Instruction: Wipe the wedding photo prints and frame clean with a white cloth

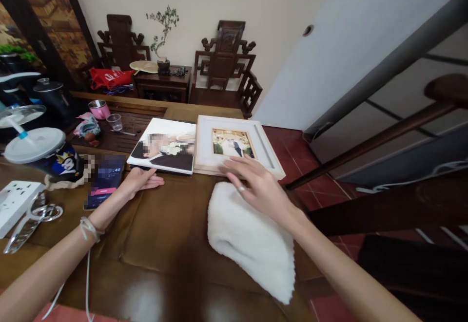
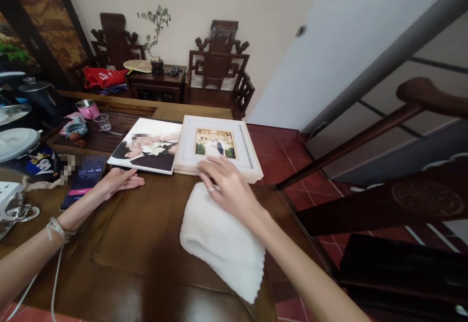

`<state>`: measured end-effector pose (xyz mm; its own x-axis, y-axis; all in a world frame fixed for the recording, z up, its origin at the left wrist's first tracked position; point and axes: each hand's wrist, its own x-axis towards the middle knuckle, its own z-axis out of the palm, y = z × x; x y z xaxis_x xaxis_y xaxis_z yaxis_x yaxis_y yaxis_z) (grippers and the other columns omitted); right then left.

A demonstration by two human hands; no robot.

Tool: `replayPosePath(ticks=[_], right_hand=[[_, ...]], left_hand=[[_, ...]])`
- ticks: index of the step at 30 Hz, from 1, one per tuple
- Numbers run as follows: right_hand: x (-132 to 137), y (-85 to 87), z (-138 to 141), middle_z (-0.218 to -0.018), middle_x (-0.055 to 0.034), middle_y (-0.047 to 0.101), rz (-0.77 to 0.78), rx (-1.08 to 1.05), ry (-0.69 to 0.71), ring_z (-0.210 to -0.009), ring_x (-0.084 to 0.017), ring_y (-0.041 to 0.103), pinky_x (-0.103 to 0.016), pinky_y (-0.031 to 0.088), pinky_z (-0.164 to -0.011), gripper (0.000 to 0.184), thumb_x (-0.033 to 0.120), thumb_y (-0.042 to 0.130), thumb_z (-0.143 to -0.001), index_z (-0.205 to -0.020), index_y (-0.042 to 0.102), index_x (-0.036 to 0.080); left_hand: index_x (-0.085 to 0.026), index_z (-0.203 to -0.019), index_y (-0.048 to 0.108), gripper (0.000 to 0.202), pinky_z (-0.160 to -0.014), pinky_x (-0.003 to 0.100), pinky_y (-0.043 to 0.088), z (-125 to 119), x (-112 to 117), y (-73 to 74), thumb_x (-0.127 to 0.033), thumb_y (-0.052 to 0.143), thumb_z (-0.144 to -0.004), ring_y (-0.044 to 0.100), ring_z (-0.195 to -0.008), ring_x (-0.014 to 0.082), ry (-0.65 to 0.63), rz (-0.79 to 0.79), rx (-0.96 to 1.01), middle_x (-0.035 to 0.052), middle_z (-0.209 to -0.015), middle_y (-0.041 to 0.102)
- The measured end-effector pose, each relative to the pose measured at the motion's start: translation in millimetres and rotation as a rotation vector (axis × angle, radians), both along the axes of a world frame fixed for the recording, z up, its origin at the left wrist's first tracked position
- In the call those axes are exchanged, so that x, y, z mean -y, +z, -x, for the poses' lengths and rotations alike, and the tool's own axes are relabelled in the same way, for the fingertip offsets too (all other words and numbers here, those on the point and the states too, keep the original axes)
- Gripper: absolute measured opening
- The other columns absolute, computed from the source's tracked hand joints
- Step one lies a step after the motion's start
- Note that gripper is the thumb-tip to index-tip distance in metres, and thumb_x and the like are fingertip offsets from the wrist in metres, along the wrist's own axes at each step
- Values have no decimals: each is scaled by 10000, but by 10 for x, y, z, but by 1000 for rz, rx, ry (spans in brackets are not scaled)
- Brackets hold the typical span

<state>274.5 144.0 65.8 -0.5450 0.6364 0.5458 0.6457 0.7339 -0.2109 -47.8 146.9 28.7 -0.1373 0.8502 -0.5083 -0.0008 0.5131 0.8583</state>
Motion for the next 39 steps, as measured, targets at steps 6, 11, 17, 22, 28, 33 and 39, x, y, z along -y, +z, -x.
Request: replayPosePath(ticks=[6,11,17,22,28,33,39], right_hand=[[449,-257,-998,-1126,-70,720,24,-130,-323,-1096,-265,658,-485,499,-1012,294,270,529,-926,-1197,645,263],[438,-288,-1215,-1078,-62,741,62,-201,-534,-999,-270,701,-444,538,-935,269,342,521,-915,-1117,680,262],[4,-162,-1081,-909,-81,764,299,-340,-659,-890,-259,720,-367,546,-799,331,389,515,-892,-1110,662,189],[-504,-95,-1050,-1030,-159,724,513,-97,-757,-1008,-277,659,-359,477,-870,435,417,455,-925,-1182,622,108],[-891,-226,-1040,-1055,-234,683,653,59,-789,-981,-328,646,-386,482,-815,435,489,510,-884,-985,667,96],[-947,-300,-985,-1128,-266,652,640,89,-785,-988,-312,646,-376,479,-825,412,405,431,-936,-1051,634,66],[-810,-51,-987,-1118,-295,654,558,42,-787,-1038,-345,628,-371,463,-829,403,348,411,-932,-1013,651,36]], left_hand=[[-71,-753,679,246,-647,207,605,-5,-67,86,-299,697,-843,754,-698,215,7,49,-100,220,-837,753],[-102,-701,668,311,-590,201,585,30,-100,38,-382,690,-835,743,-634,200,-61,65,-183,180,-694,744],[-148,-669,629,318,-536,209,534,-97,141,67,-422,641,-828,705,-561,170,-255,-55,-355,101,-633,734],[-186,-667,627,305,-611,258,521,-428,295,505,-442,591,-829,699,-634,198,-524,-242,-518,77,-703,738],[-147,-788,679,289,-916,393,455,-1163,-440,787,-421,598,-829,658,-942,312,-406,-535,-1051,163,-882,712],[-29,-1043,646,411,-937,475,430,-1542,-935,515,-385,593,-845,582,-1131,429,-433,-323,-1274,303,-1145,621],[2,-1070,638,324,-994,428,394,-1569,-874,602,-215,475,-892,547,-1195,388,-424,-392,-1275,293,-1178,607]])
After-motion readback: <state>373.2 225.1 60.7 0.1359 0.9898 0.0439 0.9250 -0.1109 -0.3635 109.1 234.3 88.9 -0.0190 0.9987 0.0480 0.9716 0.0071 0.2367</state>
